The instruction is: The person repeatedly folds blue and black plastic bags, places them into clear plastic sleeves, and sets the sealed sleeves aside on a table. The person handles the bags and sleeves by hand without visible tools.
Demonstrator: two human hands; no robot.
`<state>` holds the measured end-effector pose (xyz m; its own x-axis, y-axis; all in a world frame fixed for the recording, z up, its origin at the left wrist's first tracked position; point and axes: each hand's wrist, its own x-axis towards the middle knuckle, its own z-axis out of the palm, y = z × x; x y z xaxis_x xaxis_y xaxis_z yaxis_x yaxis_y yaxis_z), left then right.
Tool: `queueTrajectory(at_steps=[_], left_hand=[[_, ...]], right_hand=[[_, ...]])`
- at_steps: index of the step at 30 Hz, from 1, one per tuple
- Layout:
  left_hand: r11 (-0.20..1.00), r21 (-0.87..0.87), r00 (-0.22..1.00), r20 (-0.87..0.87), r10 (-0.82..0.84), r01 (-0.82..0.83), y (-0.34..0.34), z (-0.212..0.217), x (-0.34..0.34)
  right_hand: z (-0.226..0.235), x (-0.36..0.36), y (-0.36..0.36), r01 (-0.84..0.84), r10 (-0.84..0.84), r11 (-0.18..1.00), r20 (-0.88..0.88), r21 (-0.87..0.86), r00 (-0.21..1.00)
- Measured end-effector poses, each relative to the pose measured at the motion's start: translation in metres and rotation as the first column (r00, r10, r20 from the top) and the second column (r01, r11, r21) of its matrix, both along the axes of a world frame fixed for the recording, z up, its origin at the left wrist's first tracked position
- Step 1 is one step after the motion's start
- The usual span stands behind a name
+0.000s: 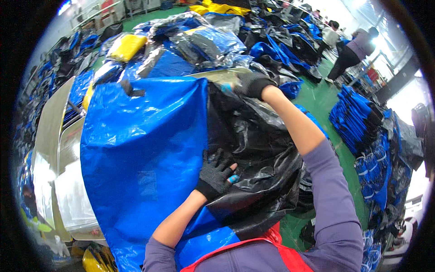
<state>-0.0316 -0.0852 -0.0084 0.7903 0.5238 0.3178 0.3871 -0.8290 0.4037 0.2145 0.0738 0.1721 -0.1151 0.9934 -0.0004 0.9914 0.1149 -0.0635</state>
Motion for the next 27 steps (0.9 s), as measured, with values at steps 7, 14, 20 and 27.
queueTrajectory(at_steps=[7, 14, 20, 27], left_hand=[[0.997, 0.050, 0.997, 0.048, -0.068, 0.066, -0.015, 0.034, 0.044], [0.987, 0.017, 0.987, -0.032, -0.159, 0.159, -0.004, 0.008, 0.081], [0.997, -0.049, 0.982, 0.183, -0.049, 0.059, -0.012, 0.016, 0.013], [0.083, 0.137, 0.010, -0.466, 0.885, -0.987, -0.190, 0.048, -0.339]], right_hand=[[-0.058, 0.029, -0.128, 0.393, -0.405, 0.914, -0.210, -0.098, 0.890], [-0.006, 0.073, -0.066, 0.314, -0.326, 0.808, -0.066, 0.498, 0.943], [-0.111, 0.064, -0.128, 0.094, -0.094, 0.996, 0.004, 0.012, 0.996], [-0.184, 0.103, -0.120, 0.167, -0.116, 0.969, 0.264, -0.180, 0.958]])
